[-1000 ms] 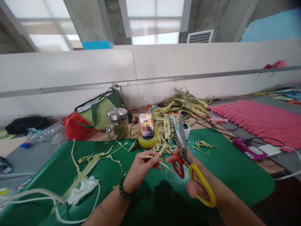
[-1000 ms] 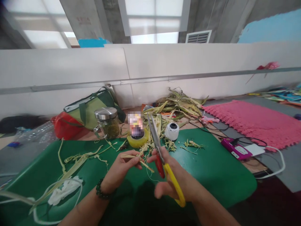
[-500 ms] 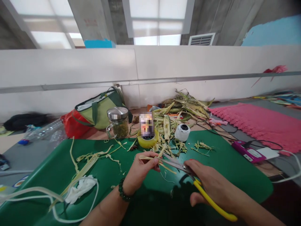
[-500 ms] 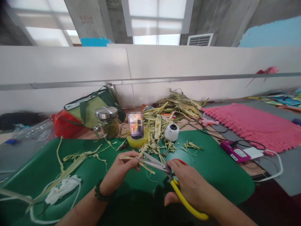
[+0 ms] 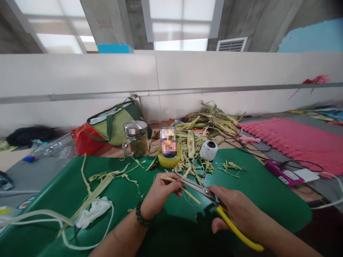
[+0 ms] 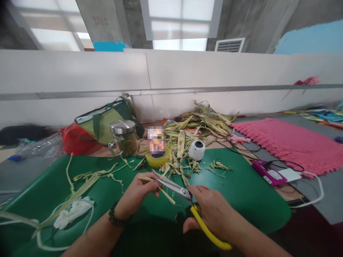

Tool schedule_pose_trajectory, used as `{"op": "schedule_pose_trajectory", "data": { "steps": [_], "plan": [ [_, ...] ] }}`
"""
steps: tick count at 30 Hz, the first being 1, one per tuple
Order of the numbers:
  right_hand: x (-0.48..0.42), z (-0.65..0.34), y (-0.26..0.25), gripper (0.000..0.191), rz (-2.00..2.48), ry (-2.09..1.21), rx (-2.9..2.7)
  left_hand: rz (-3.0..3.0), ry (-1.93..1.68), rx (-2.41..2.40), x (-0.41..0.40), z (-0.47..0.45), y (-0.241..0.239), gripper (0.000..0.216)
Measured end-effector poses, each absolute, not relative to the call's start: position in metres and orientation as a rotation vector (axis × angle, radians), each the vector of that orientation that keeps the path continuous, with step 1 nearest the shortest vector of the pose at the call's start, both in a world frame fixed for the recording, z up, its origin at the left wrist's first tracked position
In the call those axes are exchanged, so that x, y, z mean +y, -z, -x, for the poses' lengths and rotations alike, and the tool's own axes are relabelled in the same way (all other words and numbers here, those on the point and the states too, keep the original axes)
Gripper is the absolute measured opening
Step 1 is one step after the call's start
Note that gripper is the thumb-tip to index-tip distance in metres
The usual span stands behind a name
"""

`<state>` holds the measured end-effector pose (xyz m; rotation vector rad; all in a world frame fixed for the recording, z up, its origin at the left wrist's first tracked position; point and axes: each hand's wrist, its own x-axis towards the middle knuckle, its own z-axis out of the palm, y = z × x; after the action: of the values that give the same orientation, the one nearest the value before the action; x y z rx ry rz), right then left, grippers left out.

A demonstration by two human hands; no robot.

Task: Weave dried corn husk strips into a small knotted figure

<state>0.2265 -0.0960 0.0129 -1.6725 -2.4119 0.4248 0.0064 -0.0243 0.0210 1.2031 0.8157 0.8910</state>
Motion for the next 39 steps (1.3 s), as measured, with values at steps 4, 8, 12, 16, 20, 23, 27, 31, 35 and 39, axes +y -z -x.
{"op": "schedule_pose_trajectory", "data": {
  "steps": [4, 8, 12, 16, 20, 23, 27, 31, 35, 39],
  "plan": [
    [-0.096, -0.228, -0.010, 0.061, 1.646, -0.425, -2.406, -1.207, -0.884, 0.804, -0.025, -0.006, -0.020, 0.014],
    [-0.097, -0.228, -0.007, 0.055, 1.592, -0.449, -2.384, -1.218, -0.878, 0.815, -0.025, -0.007, -0.020, 0.017],
    [-0.098, -0.226, -0.001, 0.054, 1.550, -0.440, -2.334, -1.250, -0.853, 0.821, -0.026, -0.008, -0.021, 0.022],
    [-0.098, -0.230, 0.007, 0.058, 1.505, -0.497, -2.269, -1.267, -0.838, 0.829, -0.026, -0.007, -0.024, 0.029],
    [-0.099, -0.237, 0.004, 0.057, 1.468, -0.654, -1.968, -1.166, -0.887, 0.830, -0.025, -0.005, -0.025, 0.031],
    [-0.099, -0.239, -0.007, 0.045, 1.466, -0.872, -1.651, -1.053, -0.879, 0.797, -0.024, -0.005, -0.025, 0.040],
    [-0.092, -0.242, -0.017, 0.030, 1.648, -0.659, -1.598, -0.972, -0.887, 0.803, -0.021, -0.005, -0.023, 0.044],
    [-0.090, -0.256, -0.009, 0.018, 2.097, -0.275, -1.938, -0.840, -0.959, 0.885, -0.015, -0.002, -0.022, 0.044],
    [-0.096, -0.271, 0.012, 0.029, 2.269, -0.269, -2.098, -0.787, -0.960, 0.905, -0.014, 0.000, -0.022, 0.045],
    [-0.100, -0.281, 0.021, 0.040, 2.230, -0.264, -2.175, -0.904, -0.935, 0.845, -0.018, -0.002, -0.025, 0.046]
  ]
}}
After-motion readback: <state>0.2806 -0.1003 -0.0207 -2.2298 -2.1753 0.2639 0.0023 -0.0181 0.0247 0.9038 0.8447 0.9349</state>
